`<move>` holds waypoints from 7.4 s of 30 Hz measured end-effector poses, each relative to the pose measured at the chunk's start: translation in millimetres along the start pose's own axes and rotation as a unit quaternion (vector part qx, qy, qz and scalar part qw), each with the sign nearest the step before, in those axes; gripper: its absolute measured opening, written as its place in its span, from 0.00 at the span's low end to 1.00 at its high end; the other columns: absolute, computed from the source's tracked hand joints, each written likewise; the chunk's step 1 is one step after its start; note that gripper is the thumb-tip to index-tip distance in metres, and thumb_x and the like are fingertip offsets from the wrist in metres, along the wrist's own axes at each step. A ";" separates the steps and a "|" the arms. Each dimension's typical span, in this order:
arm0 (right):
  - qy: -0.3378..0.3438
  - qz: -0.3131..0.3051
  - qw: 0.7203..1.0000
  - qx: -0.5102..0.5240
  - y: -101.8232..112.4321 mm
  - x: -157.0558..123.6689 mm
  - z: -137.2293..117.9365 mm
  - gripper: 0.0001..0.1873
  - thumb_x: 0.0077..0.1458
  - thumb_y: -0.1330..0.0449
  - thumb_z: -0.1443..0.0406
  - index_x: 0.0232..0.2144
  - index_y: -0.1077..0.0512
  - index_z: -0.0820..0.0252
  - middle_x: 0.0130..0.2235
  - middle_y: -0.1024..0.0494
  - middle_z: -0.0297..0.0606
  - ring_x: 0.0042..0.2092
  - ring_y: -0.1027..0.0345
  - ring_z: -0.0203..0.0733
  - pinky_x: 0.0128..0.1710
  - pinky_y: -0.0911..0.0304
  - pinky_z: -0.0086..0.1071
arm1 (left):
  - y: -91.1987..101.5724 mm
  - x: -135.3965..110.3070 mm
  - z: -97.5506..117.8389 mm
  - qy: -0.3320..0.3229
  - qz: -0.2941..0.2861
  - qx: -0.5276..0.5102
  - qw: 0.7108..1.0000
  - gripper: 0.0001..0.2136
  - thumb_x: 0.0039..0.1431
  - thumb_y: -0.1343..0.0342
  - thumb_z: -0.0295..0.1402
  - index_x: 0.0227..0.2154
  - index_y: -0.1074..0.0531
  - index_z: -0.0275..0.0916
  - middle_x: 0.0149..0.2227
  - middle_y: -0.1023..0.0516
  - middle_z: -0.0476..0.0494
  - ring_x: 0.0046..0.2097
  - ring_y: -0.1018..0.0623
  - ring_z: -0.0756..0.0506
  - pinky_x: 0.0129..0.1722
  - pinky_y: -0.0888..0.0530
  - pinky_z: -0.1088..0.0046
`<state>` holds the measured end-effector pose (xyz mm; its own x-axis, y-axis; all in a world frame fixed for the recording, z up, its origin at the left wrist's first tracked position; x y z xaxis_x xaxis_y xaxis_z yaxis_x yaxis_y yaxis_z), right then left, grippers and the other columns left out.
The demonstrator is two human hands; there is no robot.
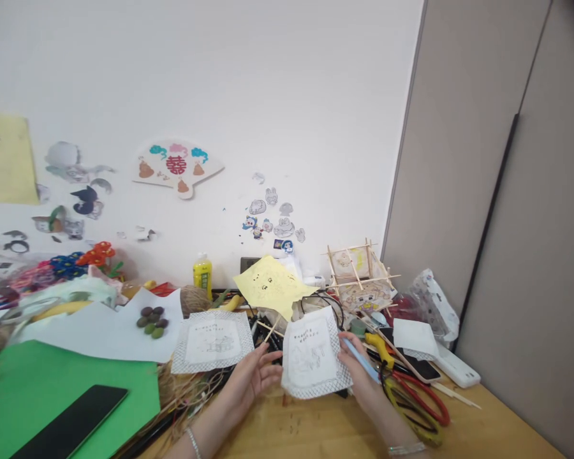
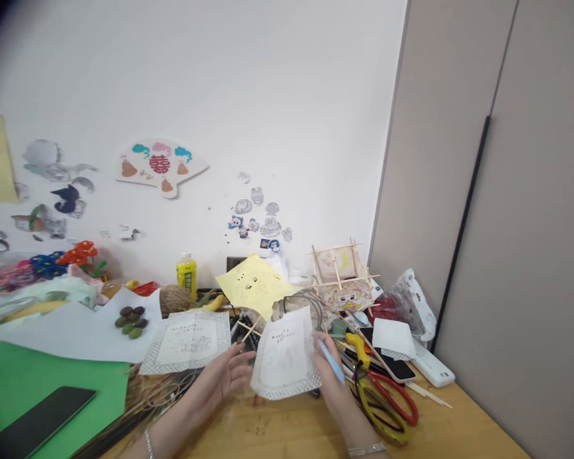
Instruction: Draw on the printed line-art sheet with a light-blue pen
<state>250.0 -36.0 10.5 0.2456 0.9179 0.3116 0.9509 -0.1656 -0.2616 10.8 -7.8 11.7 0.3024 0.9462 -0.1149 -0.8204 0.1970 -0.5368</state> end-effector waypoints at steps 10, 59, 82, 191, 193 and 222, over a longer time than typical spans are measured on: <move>0.092 -0.030 0.977 -0.192 11.6 -1.0 15.1 0.12 0.38 0.41 0.67 0.32 0.29 0.56 0.34 0.27 0.36 0.38 0.34 0.48 0.40 0.40 0.37 | 6.1 5.0 -15.1 0.011 0.027 0.286 0.958 0.19 0.41 0.36 0.37 0.35 0.32 0.33 0.18 0.33 0.54 0.18 0.32 0.53 0.15 0.36 0.80; -0.154 -0.358 0.918 -0.076 -41.5 -60.4 -6.1 0.17 0.50 0.42 0.52 0.26 0.36 0.60 0.21 0.28 0.32 0.19 0.40 0.32 0.19 0.44 0.27 | 10.6 1.3 4.0 -0.094 -0.139 0.460 0.872 0.13 0.43 0.40 0.36 0.33 0.28 0.34 0.31 0.26 0.49 0.34 0.28 0.46 0.32 0.32 0.74; -0.120 -0.269 0.955 -0.032 -43.4 -60.8 2.6 0.14 0.49 0.40 0.56 0.23 0.37 0.60 0.18 0.29 0.31 0.17 0.41 0.30 0.17 0.46 0.24 | -8.0 -21.1 6.7 -0.152 -0.364 0.608 0.688 0.20 0.48 0.43 0.26 0.47 0.29 0.43 0.43 0.24 0.48 0.43 0.27 0.45 0.43 0.33 0.74; -0.113 -0.342 0.900 -0.246 -42.2 -73.9 3.3 0.12 0.48 0.50 0.67 0.15 0.40 0.60 0.16 0.38 0.29 0.20 0.44 0.31 0.20 0.47 0.24 | -21.0 -37.4 2.5 -0.143 -0.354 0.709 0.593 0.31 0.48 0.44 0.38 0.57 0.42 0.45 0.59 0.41 0.42 0.59 0.42 0.37 0.57 0.46 0.60; -0.116 -0.336 0.903 -0.244 -42.7 -74.2 2.2 0.12 0.47 0.50 0.67 0.15 0.39 0.60 0.16 0.38 0.29 0.20 0.43 0.31 0.19 0.47 0.24 | -20.0 -37.0 1.7 -0.145 -0.356 0.707 0.593 0.31 0.48 0.44 0.38 0.57 0.42 0.45 0.59 0.41 0.42 0.59 0.42 0.37 0.58 0.46 0.60; -0.107 -0.333 0.909 -0.225 -37.9 -67.7 16.7 0.14 0.51 0.46 0.62 0.17 0.38 0.60 0.16 0.34 0.29 0.18 0.43 0.30 0.17 0.47 0.22 | -19.7 -33.9 0.9 -0.155 -0.368 0.692 0.602 0.29 0.49 0.46 0.34 0.57 0.43 0.49 0.56 0.36 0.48 0.57 0.41 0.38 0.56 0.45 0.62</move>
<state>194.2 -85.9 -15.9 -0.4098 0.9097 0.0672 0.8678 0.3662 0.3360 16.3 -43.4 26.9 0.9016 0.4325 0.0043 -0.2029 0.4142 0.8873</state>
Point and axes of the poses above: each hand's wrist, its own x-axis towards the middle knuckle, its own y-axis out of the back of the hand, z = x × y, the point moved 1 cm from there along x, towards the middle knuckle
